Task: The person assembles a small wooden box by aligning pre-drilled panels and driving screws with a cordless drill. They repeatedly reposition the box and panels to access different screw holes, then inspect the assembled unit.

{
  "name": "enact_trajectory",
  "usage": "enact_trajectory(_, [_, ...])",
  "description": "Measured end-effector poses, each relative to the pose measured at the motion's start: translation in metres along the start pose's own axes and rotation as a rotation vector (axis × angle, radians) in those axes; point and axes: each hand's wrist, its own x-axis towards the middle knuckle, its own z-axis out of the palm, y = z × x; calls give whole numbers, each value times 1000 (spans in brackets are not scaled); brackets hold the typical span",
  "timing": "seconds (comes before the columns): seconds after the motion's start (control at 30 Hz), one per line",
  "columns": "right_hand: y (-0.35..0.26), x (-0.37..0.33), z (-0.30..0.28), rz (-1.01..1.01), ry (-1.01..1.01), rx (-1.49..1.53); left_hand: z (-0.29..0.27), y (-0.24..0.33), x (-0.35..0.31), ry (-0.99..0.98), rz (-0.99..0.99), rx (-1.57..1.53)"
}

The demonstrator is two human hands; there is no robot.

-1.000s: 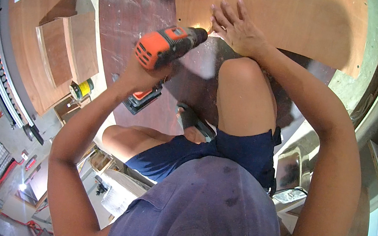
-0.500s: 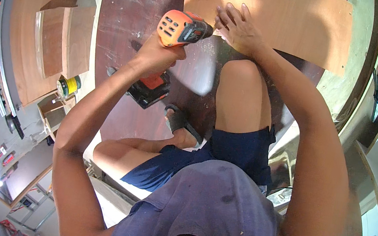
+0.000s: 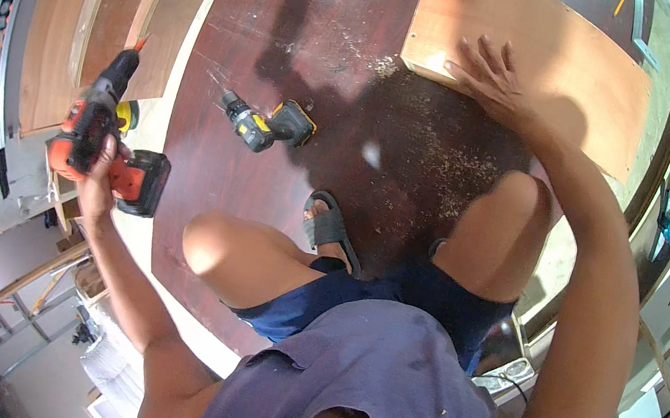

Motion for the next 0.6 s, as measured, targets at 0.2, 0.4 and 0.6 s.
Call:
enact_trajectory(0.2, [-83, 30, 7, -662, -438, 292, 16, -284, 10, 273, 120, -74])
enact_trajectory(0.4, [-180, 164, 119, 67, -178, 342, 91, -383, 8, 560, 22, -293])
enact_trajectory(0.6, [-171, 220, 156, 240, -304, 182, 123, -437, 1, 615, 92, -154])
